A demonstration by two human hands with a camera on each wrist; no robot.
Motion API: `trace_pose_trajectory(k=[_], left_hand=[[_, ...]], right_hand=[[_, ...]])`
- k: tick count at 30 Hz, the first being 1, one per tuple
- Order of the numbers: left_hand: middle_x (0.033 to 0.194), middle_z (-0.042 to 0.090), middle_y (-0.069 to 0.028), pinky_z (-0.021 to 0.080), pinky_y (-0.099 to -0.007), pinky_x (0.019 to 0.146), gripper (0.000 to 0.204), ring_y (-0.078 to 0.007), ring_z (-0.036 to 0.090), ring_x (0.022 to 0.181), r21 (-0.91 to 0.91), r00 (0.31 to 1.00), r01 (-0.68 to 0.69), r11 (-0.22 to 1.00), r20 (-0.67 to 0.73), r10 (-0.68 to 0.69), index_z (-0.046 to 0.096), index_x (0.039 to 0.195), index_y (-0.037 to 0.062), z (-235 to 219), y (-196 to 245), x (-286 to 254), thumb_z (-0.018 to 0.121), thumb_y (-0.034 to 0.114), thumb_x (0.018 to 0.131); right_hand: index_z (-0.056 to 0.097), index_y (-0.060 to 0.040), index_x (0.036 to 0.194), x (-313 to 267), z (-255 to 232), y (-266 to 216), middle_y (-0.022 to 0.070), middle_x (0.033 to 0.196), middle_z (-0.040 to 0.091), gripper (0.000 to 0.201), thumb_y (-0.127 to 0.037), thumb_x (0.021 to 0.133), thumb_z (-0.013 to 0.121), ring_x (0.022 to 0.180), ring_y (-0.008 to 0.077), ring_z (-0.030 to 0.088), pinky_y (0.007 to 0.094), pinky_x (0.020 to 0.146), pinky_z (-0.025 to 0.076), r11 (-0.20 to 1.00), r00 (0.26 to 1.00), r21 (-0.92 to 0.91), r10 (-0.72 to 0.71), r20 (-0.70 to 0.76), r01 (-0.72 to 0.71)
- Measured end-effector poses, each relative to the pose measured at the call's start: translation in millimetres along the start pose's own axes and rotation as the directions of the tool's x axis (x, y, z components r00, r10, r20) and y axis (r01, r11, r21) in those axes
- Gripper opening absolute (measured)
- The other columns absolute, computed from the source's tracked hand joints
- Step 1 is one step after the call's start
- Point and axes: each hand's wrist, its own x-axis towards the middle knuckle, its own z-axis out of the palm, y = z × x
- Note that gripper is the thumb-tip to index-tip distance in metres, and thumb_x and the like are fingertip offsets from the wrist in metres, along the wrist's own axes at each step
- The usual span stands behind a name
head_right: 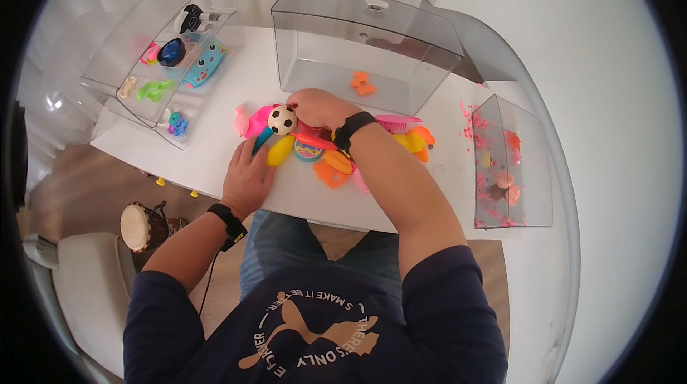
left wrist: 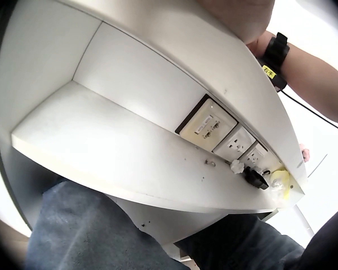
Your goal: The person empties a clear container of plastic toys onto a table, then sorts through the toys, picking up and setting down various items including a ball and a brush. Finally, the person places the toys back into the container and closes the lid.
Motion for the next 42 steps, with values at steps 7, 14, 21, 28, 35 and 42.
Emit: trace_pose_trajectory(k=[7,14,21,28,35,42], left_hand=[[0.135,0.047,-0.0253,0.04,-0.0483,0.104,0.048,-0.0424,0.047,0.123,-0.007,1.0,-0.006,1.0,0.0,0.006,0.054,0.124,-0.0015,-4.8,1.9,1.0,0.066,0.02,0.083],[0.135,0.046,-0.0251,0.04,-0.0476,0.105,0.048,-0.0414,0.047,0.123,-0.008,1.0,0.007,1.0,0.006,-0.007,0.054,0.124,-0.0017,-5.0,2.4,1.3,0.066,0.019,0.083],[0.136,0.047,-0.0249,0.04,-0.0474,0.105,0.047,-0.0418,0.047,0.123,-0.015,1.0,0.024,1.0,0.016,-0.024,0.055,0.124,-0.0013,-3.0,2.1,1.5,0.066,0.019,0.083],[0.137,0.046,-0.0251,0.04,-0.0481,0.105,0.048,-0.0424,0.047,0.124,-0.005,1.0,0.027,1.0,0.016,-0.027,0.054,0.125,-0.0006,-3.0,3.5,0.9,0.066,0.019,0.083],[0.137,0.046,-0.0251,0.04,-0.0479,0.105,0.048,-0.0422,0.047,0.123,-0.017,0.999,0.033,0.999,0.021,-0.033,0.054,0.125,-0.0007,-4.3,4.0,0.4,0.066,0.018,0.082],[0.135,0.046,-0.0249,0.041,-0.0477,0.104,0.048,-0.0417,0.048,0.121,-0.005,1.0,0.022,1.0,0.016,-0.022,0.054,0.124,-0.001,-2.4,2.4,1.3,0.066,0.018,0.082]], right_hand=[[0.07,-0.0055,0.108,3.5,-40.6,79.1,0.0213,0.111,0.068,0.029,-0.012,0.085,0.054,0.106,0.0379,0.064,0.0441,0.093,0.051,0.926,0.938,-0.334,0.057,-0.342,-0.178],[0.066,0.0005,0.104,-5.6,-47.4,102.7,0.0235,0.11,0.067,0.027,-0.016,0.09,0.051,0.102,0.0409,0.065,0.0448,0.088,0.053,0.82,0.923,-0.428,0.302,-0.239,-0.379],[0.063,0.0009,0.101,-30.8,-35.2,103.8,0.0179,0.108,0.066,0.019,-0.008,0.088,0.051,0.1,0.0375,0.062,0.0374,0.086,0.051,0.991,0.984,-0.087,0.083,-0.159,-0.097],[0.067,0.0044,0.103,-50.0,-44.0,49.6,0.0164,0.109,0.069,0.027,0.004,0.082,0.05,0.106,0.0319,0.063,0.0337,0.09,0.049,0.972,0.999,-0.233,0.018,0.041,-0.008],[0.069,-0.0012,0.109,-34.2,-34.7,65.8,0.0215,0.11,0.066,0.028,-0.006,0.083,0.059,0.102,0.0384,0.063,0.0403,0.085,0.051,0.986,0.977,-0.099,0.119,-0.175,-0.137],[0.064,-0.0009,0.119,-12.8,-21.3,66.8,0.0227,0.111,0.066,0.035,-0.005,0.085,0.056,0.105,0.0387,0.062,0.0408,0.089,0.05,0.969,0.981,-0.198,0.121,-0.149,-0.149]])
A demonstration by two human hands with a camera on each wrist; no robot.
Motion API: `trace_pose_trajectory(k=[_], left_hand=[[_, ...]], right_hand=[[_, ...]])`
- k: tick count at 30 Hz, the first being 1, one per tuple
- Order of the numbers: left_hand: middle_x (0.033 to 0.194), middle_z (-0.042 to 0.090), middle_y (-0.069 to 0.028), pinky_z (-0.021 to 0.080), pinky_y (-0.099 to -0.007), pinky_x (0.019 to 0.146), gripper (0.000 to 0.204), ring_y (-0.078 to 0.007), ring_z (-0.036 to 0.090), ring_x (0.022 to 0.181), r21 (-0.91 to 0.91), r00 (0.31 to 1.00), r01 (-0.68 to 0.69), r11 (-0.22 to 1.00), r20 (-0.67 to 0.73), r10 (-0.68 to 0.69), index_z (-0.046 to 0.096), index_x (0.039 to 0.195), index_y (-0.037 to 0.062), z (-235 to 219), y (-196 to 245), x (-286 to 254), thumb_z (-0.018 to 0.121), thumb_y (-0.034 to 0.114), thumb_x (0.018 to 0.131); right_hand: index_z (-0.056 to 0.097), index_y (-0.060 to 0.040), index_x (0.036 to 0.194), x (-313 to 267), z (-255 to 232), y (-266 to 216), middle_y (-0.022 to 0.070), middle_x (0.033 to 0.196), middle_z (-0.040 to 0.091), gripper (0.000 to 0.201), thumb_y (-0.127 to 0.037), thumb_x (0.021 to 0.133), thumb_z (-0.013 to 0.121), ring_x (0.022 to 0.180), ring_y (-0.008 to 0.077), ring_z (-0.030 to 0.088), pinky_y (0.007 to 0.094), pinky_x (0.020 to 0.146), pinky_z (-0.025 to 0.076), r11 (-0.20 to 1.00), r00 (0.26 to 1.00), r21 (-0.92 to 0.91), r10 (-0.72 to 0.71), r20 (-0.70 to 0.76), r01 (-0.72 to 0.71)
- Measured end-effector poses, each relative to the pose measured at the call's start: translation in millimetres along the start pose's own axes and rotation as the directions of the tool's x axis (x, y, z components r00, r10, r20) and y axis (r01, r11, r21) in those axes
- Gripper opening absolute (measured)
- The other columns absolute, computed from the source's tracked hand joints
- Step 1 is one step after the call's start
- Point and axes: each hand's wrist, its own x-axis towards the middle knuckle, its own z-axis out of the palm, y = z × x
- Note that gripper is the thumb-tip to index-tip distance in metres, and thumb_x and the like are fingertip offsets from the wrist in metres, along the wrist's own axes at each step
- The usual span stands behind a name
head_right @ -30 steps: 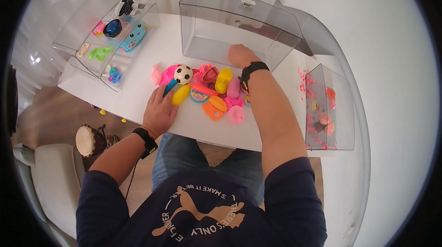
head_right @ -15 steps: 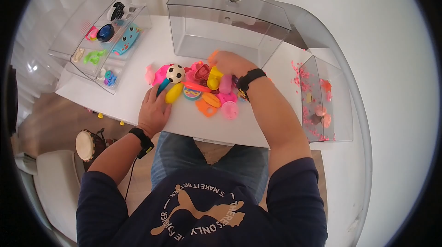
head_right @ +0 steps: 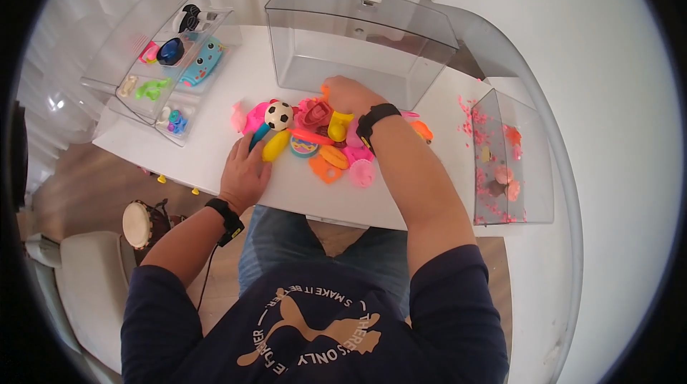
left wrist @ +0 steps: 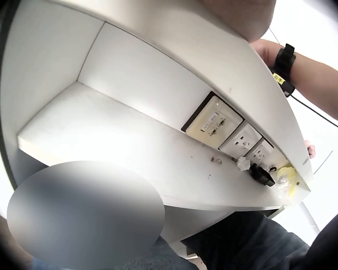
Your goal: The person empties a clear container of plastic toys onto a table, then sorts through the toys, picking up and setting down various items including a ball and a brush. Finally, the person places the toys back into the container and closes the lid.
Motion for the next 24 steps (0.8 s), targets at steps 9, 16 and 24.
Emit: trace_pose_trajectory(k=[9,16,24], left_hand=[[0.135,0.046,-0.0273,0.041,-0.0482,0.104,0.049,-0.0438,0.049,0.119,0.009,1.0,-0.012,1.0,0.005,0.012,0.052,0.127,-0.001,-1.6,0.6,0.5,0.065,0.015,0.082],[0.134,0.047,-0.025,0.041,-0.0478,0.103,0.05,-0.0422,0.049,0.12,0.001,1.0,-0.003,1.0,-0.01,0.003,0.053,0.126,-0.0013,1.7,-2.0,-0.8,0.066,0.018,0.082],[0.135,0.047,-0.0252,0.041,-0.0485,0.104,0.05,-0.043,0.049,0.12,0.003,1.0,-0.007,1.0,-0.001,0.007,0.052,0.127,-0.0014,1.0,0.6,-0.3,0.066,0.018,0.083]], right_hand=[[0.062,0.0009,0.122,-13.9,-1.0,-20.3,0.0198,0.113,0.068,0.038,-0.005,0.086,0.052,0.102,0.0309,0.065,0.0362,0.089,0.052,0.988,0.996,0.128,-0.089,-0.01,0.089],[0.069,0.0005,0.099,-86.4,-54.2,-6.2,0.0159,0.088,0.07,0.021,-0.015,0.085,0.063,0.077,0.0274,0.067,0.035,0.073,0.052,0.966,0.905,0.189,-0.082,-0.417,0.175],[0.069,-0.0009,0.092,-167.3,-115.0,54.8,0.0118,0.078,0.067,0.028,-0.028,0.086,0.071,0.073,0.0249,0.064,0.0337,0.069,0.05,0.952,0.719,0.204,0.306,-0.624,-0.229]])
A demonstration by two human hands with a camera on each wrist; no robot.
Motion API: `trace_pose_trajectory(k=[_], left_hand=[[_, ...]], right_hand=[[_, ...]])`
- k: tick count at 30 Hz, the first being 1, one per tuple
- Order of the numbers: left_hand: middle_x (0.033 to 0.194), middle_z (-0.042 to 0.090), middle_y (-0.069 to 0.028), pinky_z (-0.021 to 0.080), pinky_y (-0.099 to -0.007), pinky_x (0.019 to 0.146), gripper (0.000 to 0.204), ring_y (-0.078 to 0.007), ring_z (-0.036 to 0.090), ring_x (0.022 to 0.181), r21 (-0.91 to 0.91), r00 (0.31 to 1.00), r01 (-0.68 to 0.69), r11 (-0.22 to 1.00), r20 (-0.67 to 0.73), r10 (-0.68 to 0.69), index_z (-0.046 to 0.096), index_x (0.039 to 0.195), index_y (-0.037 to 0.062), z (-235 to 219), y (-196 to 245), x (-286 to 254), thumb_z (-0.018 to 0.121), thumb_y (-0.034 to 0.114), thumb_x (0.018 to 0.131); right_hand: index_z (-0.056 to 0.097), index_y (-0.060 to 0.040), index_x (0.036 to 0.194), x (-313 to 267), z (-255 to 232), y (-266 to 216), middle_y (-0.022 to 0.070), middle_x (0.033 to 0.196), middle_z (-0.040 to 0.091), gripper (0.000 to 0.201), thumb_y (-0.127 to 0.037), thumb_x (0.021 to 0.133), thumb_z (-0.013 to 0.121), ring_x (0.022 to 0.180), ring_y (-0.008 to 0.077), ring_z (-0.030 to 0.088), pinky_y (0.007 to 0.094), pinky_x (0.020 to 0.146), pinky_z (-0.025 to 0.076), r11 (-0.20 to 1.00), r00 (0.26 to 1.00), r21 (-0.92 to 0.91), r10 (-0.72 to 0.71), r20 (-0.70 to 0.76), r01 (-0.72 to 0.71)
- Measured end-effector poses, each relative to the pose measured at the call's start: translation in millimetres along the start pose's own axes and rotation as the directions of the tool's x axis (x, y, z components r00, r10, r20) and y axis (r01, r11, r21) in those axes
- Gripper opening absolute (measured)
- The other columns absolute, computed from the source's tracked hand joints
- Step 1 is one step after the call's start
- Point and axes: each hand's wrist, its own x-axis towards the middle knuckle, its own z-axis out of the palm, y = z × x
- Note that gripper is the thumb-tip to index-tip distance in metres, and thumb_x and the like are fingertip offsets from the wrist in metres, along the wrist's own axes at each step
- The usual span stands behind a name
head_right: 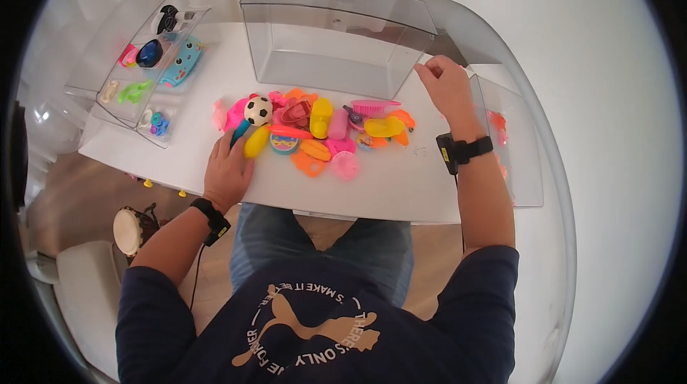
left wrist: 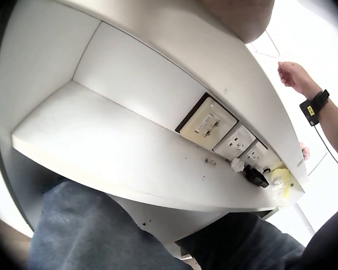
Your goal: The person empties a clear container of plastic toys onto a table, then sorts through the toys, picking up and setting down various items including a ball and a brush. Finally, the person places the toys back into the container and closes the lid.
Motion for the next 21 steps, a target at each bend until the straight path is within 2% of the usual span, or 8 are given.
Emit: trace_pose_trajectory(k=[3,6,9,12,18,21], left_hand=[[0.135,0.047,-0.0249,0.041,-0.0487,0.104,0.05,-0.0429,0.049,0.12,0.005,1.0,-0.002,1.0,0.009,0.002,0.052,0.127,-0.0013,2.1,-1.3,-0.9,0.066,0.018,0.083],[0.135,0.047,-0.0245,0.041,-0.0487,0.104,0.05,-0.0426,0.049,0.12,-0.003,1.0,-0.002,1.0,0.01,0.002,0.052,0.127,-0.0011,0.7,0.2,-0.1,0.065,0.018,0.083],[0.136,0.046,-0.0241,0.041,-0.0483,0.104,0.049,-0.0421,0.049,0.12,-0.016,1.0,0.02,1.0,0.004,-0.02,0.052,0.127,-0.0006,-1.6,1.2,-1.0,0.065,0.018,0.083],[0.136,0.046,-0.0238,0.041,-0.0481,0.104,0.049,-0.0416,0.049,0.12,-0.007,1.0,0.023,1.0,0.006,-0.023,0.053,0.126,-0.0001,-2.0,1.6,-0.7,0.065,0.018,0.083],[0.136,0.046,-0.0237,0.041,-0.0481,0.103,0.049,-0.0416,0.049,0.12,-0.006,1.0,0.014,1.0,0.013,-0.014,0.053,0.126,0.0002,-2.6,1.1,0.5,0.065,0.018,0.082],[0.136,0.046,-0.0239,0.042,-0.0481,0.103,0.049,-0.0416,0.049,0.12,-0.012,0.999,0.03,0.999,0.023,-0.03,0.053,0.126,-0.0001,-3.7,3.0,0.6,0.065,0.018,0.082]], right_hand=[[0.068,-0.0006,0.092,8.0,16.7,26.2,0.0145,0.085,0.068,0.036,-0.036,0.085,0.071,0.08,0.0288,0.066,0.0376,0.073,0.051,0.992,0.994,-0.086,-0.092,-0.06,0.087],[0.068,0.0008,0.092,21.3,49.1,57.7,0.0185,0.094,0.068,0.044,-0.042,0.086,0.068,0.088,0.0344,0.066,0.0424,0.078,0.051,0.974,0.987,-0.162,-0.159,0.024,0.161],[0.067,0.0012,0.09,28.0,76.3,72.4,0.0208,0.092,0.069,0.044,-0.043,0.089,0.064,0.088,0.0403,0.065,0.0467,0.079,0.051,0.977,0.993,-0.186,-0.095,0.064,0.106],[0.067,0.0016,0.09,29.8,84.4,66.7,0.0232,0.089,0.068,0.043,-0.04,0.093,0.057,0.088,0.0427,0.065,0.0491,0.079,0.051,0.966,0.999,-0.255,-0.027,0.04,0.037],[0.068,0.0015,0.091,40.3,92.6,66.8,0.0264,0.089,0.068,0.044,-0.038,0.097,0.048,0.089,0.0441,0.065,0.0519,0.08,0.05,0.939,1.0,-0.343,0.0,-0.031,-0.011],[0.067,0.002,0.092,50.4,99.9,73.0,0.0262,0.089,0.068,0.043,-0.036,0.097,0.048,0.088,0.0446,0.065,0.0522,0.08,0.05,0.967,0.996,-0.254,0.008,-0.085,-0.029]])
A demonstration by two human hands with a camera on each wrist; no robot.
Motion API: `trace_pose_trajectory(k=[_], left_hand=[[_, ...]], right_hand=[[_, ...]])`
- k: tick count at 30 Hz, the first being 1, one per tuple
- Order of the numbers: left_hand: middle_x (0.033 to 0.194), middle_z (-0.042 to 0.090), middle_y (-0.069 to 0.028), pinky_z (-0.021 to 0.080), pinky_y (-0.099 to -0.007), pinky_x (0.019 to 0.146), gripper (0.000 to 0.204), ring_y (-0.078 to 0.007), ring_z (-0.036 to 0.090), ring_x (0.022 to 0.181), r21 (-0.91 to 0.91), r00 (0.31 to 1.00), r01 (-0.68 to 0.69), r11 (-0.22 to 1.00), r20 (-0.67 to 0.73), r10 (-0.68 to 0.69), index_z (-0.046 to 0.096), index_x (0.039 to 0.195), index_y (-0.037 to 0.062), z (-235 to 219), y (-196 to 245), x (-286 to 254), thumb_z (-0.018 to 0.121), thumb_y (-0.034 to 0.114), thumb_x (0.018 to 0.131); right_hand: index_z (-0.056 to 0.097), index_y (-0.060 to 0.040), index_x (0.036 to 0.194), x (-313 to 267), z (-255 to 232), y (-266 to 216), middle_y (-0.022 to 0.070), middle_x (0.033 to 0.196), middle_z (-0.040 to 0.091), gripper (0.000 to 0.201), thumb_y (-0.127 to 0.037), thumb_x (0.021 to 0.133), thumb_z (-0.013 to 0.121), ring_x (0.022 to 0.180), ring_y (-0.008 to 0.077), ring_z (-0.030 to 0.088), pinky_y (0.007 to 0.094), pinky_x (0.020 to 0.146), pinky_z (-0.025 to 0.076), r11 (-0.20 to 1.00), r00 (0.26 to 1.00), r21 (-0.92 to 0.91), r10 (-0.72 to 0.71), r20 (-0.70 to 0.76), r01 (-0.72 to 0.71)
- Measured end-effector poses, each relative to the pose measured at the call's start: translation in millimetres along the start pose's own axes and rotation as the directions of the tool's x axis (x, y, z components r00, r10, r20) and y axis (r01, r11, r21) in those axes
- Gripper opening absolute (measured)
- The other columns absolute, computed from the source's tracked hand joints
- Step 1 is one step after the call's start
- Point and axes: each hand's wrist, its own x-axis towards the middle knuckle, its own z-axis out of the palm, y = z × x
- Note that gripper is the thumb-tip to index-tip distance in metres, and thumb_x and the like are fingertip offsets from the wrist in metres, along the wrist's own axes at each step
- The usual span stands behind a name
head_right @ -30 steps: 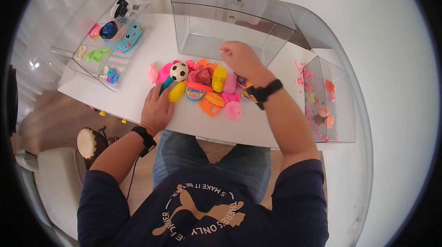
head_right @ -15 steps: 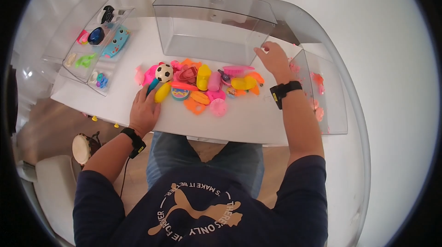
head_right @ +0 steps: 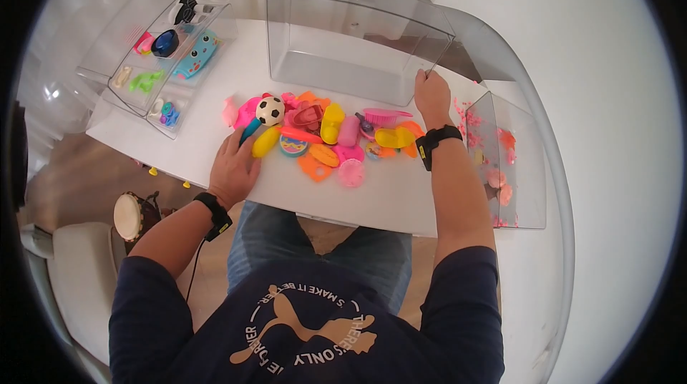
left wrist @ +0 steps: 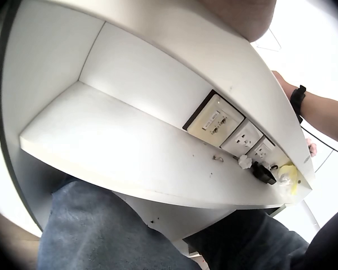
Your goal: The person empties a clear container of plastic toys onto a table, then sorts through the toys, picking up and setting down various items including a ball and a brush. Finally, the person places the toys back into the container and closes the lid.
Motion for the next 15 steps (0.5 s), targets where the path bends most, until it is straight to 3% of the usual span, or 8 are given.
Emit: trace_pose_trajectory(k=[3,6,11,15], left_hand=[[0.136,0.046,-0.024,0.042,-0.0481,0.103,0.049,-0.0415,0.049,0.12,0.008,1.0,0.002,1.0,0.003,-0.002,0.053,0.125,-0.0004,1.4,-2.4,-0.5,0.065,0.018,0.082],[0.135,0.046,-0.024,0.042,-0.0481,0.102,0.048,-0.0413,0.049,0.12,0.009,1.0,0.0,1.0,0.003,0.0,0.054,0.124,-0.0005,1.2,-2.7,0.5,0.065,0.018,0.082],[0.134,0.047,-0.0243,0.043,-0.0479,0.102,0.047,-0.0411,0.05,0.119,0.004,1.0,-0.003,1.0,0.004,0.003,0.054,0.122,-0.0007,0.5,-1.9,0.8,0.066,0.018,0.081],[0.133,0.047,-0.0246,0.042,-0.0476,0.102,0.046,-0.0408,0.05,0.119,0.017,1.0,-0.005,1.0,-0.004,0.005,0.054,0.122,-0.0009,0.9,-3.0,0.2,0.065,0.019,0.082]], right_hand=[[0.062,0.0017,0.08,9.0,-0.2,-6.5,0.0253,0.083,0.067,0.043,-0.037,0.096,0.05,0.085,0.0455,0.064,0.0504,0.078,0.049,0.996,0.992,0.081,-0.03,-0.12,0.04],[0.058,0.0028,0.075,22.6,-7.6,-17.8,0.0223,0.076,0.067,0.037,-0.029,0.093,0.055,0.076,0.0387,0.067,0.0457,0.07,0.053,0.997,0.977,0.031,-0.064,-0.206,0.072],[0.051,0.0012,0.072,72.0,31.0,27.4,0.0148,0.073,0.062,0.019,-0.01,0.086,0.056,0.07,0.0257,0.07,0.0372,0.053,0.056,0.95,0.996,0.301,0.094,-0.002,-0.089],[0.054,0.005,0.072,88.6,41.7,41.0,0.0235,0.077,0.063,0.023,-0.016,0.081,0.059,0.072,0.0397,0.065,0.0472,0.064,0.053,0.924,0.996,0.371,0.083,0.038,-0.091]])
